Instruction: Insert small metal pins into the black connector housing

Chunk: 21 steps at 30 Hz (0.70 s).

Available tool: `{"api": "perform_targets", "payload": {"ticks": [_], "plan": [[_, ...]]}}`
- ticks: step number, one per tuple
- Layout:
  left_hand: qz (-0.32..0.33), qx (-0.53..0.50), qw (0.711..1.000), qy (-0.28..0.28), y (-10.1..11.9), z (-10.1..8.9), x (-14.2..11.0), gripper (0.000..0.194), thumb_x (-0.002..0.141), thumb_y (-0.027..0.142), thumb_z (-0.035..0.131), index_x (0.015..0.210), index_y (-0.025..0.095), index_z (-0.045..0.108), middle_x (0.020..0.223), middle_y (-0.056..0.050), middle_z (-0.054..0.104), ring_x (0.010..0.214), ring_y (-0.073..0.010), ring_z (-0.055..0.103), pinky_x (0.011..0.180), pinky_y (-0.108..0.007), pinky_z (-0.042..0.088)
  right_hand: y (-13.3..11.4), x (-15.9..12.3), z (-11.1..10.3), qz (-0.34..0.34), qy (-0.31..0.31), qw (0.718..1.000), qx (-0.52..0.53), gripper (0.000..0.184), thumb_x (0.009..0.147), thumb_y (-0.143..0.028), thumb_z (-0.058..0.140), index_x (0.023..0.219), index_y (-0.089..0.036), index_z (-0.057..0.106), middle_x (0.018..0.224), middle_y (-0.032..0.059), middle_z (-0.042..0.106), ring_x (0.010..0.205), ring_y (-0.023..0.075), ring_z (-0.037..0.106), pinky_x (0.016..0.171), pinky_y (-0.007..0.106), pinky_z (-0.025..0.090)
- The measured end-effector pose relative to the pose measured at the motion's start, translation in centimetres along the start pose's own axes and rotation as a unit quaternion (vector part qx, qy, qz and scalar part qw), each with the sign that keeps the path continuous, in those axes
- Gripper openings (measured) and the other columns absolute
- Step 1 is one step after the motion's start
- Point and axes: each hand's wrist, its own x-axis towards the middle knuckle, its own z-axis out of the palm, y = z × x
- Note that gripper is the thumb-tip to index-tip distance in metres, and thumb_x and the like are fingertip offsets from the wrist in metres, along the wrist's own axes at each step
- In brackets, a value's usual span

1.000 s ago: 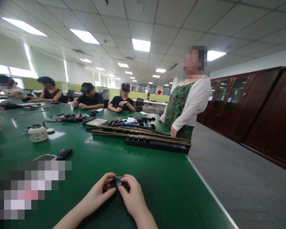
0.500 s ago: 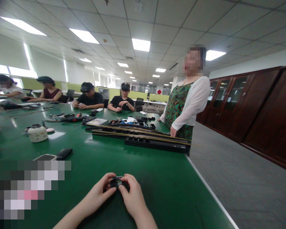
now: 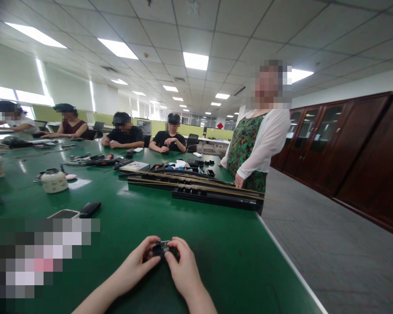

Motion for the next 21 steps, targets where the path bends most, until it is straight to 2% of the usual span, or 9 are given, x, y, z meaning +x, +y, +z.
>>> {"api": "perform_targets", "payload": {"ticks": [7,11,16,21], "plan": [[-0.010,0.005,1.000,0.002,0.2,0.0,0.0,0.033,0.071,0.023,0.054,0.104,0.022,0.045,0.090,-0.001,0.062,0.080,-0.0174,0.058,0.073,-0.029,0.044,0.4,0.2,0.0,-0.004,0.023,1.000,0.007,0.019,0.076,-0.030,0.052,0.091,-0.022,0.062,0.117,0.0059,0.057,0.112,0.0222,0.050,0.089,0.033,0.042],[-0.015,0.014,1.000,0.001,-0.1,0.0,0.1,0.035,0.072,0.022,0.054,0.105,0.022,0.043,0.091,-0.001,0.062,0.081,-0.0171,0.058,0.074,-0.029,0.044,0.8,0.4,0.1,-0.006,0.042,0.999,0.029,0.025,0.076,-0.033,0.053,0.097,-0.021,0.061,0.109,0.0063,0.062,0.103,0.0216,0.056,0.086,0.033,0.044],[-0.012,0.012,1.000,-0.007,-0.1,0.0,0.1,0.035,0.073,0.021,0.053,0.106,0.023,0.043,0.091,-0.001,0.061,0.080,-0.0164,0.057,0.074,-0.028,0.044,0.9,0.7,-0.2,-0.002,0.080,0.996,0.049,0.028,0.076,-0.039,0.054,0.095,-0.020,0.061,0.096,0.0066,0.067,0.092,0.0211,0.061,0.083,0.033,0.046],[-0.016,0.020,1.000,-0.006,0.1,0.1,0.0,0.035,0.073,0.020,0.053,0.106,0.022,0.043,0.093,-0.001,0.061,0.080,-0.0162,0.057,0.074,-0.028,0.044,1.5,0.9,-0.4,-0.001,0.128,0.989,0.079,0.030,0.076,-0.039,0.054,0.096,-0.018,0.060,0.095,0.0084,0.067,0.092,0.0211,0.062,0.083,0.032,0.048]]}}
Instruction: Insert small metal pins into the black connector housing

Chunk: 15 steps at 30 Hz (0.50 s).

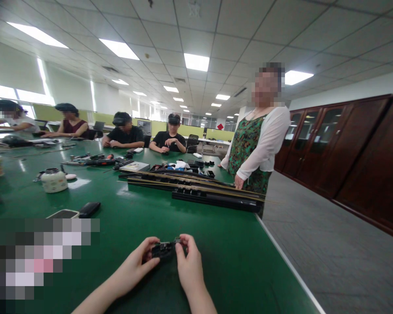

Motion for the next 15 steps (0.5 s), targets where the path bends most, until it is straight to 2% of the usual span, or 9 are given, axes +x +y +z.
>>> {"api": "perform_targets", "payload": {"ticks": [7,15], "plan": [[0.000,0.005,1.000,-0.002,0.37,-0.14,-0.13,0.036,0.072,0.020,0.053,0.107,0.022,0.043,0.093,-0.001,0.062,0.081,-0.0173,0.058,0.075,-0.028,0.043,0.52,0.21,-0.20,0.019,0.031,0.999,-0.002,0.035,0.077,-0.040,0.052,0.104,-0.018,0.058,0.102,0.0093,0.066,0.096,0.0211,0.061,0.086,0.033,0.047],[0.008,-0.048,0.998,-0.027,0.40,-0.28,-0.14,0.037,0.073,0.017,0.049,0.109,0.023,0.039,0.098,-0.003,0.064,0.091,-0.0190,0.060,0.082,-0.031,0.042,0.34,0.26,-0.48,0.021,0.066,0.997,-0.030,0.036,0.078,-0.039,0.049,0.105,-0.019,0.059,0.105,0.0090,0.065,0.096,0.0216,0.061,0.086,0.033,0.048]]}}
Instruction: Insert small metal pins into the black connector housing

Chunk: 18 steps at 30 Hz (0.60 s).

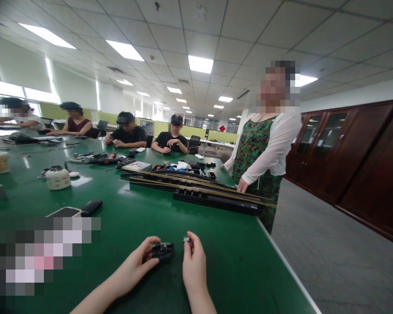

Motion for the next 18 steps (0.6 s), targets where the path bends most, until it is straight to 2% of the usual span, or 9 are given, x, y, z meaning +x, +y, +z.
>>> {"api": "perform_targets", "payload": {"ticks": [10,18], "plan": [[0.001,0.009,1.000,0.014,-0.01,0.09,0.17,0.040,0.073,0.013,0.047,0.110,0.024,0.038,0.102,-0.004,0.062,0.095,-0.0186,0.059,0.086,-0.033,0.042,-0.14,-0.12,-0.09,-0.027,0.005,0.999,-0.035,0.036,0.080,-0.040,0.045,0.106,-0.020,0.059,0.108,0.0088,0.063,0.100,0.0222,0.058,0.088,0.034,0.046],[0.001,0.000,1.000,0.016,-0.11,0.12,0.08,0.040,0.073,0.014,0.048,0.111,0.024,0.039,0.101,-0.002,0.064,0.096,-0.0179,0.059,0.087,-0.031,0.042,-0.20,-0.26,0.11,-0.024,-0.024,0.999,-0.031,0.035,0.080,-0.041,0.046,0.104,-0.019,0.059,0.106,0.0087,0.064,0.098,0.0216,0.059,0.088,0.034,0.046]]}}
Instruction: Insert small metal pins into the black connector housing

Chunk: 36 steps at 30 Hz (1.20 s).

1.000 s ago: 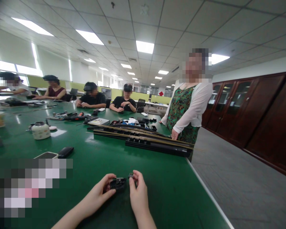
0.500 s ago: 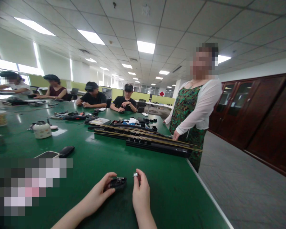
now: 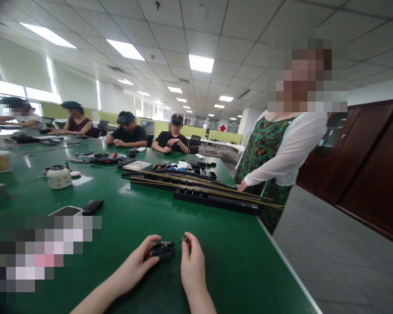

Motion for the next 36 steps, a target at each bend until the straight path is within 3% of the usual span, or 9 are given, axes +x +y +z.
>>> {"api": "perform_targets", "payload": {"ticks": [9,14,20,36], "plan": [[0.004,-0.008,1.000,0.000,-0.5,-0.1,0.2,0.038,0.074,0.017,0.049,0.110,0.025,0.039,0.102,-0.003,0.064,0.098,-0.0197,0.058,0.089,-0.033,0.042,-1.6,-0.8,0.1,-0.022,-0.091,0.995,-0.018,0.026,0.077,-0.037,0.052,0.096,-0.023,0.062,0.097,0.0056,0.065,0.096,0.0216,0.058,0.089,0.035,0.044],[0.010,0.000,1.000,-0.004,-0.7,-0.1,0.2,0.040,0.074,0.016,0.049,0.111,0.023,0.038,0.104,-0.004,0.062,0.098,-0.0199,0.058,0.089,-0.034,0.042,-2.8,-1.3,0.2,-0.049,-0.131,0.990,-0.011,0.022,0.078,-0.032,0.052,0.095,-0.023,0.062,0.101,0.0051,0.062,0.100,0.0201,0.055,0.092,0.034,0.041],[0.009,0.007,1.000,-0.001,-0.6,0.0,0.1,0.038,0.073,0.016,0.049,0.109,0.023,0.042,0.104,-0.004,0.062,0.099,-0.0191,0.057,0.090,-0.033,0.041,-2.3,-1.2,0.2,-0.075,-0.160,0.981,-0.078,0.017,0.076,-0.027,0.055,0.090,-0.027,0.065,0.105,0.0037,0.062,0.105,0.0222,0.052,0.095,0.038,0.036],[-0.004,0.037,0.999,-0.002,-0.8,-0.1,0.1,0.039,0.072,0.016,0.050,0.110,0.023,0.044,0.101,-0.002,0.063,0.098,-0.0188,0.057,0.089,-0.031,0.042,-2.6,-1.4,0.0,-0.105,-0.156,0.976,-0.108,0.019,0.078,-0.026,0.051,0.092,-0.028,0.064,0.104,0.0026,0.063,0.102,0.0220,0.054,0.091,0.037,0.039]]}}
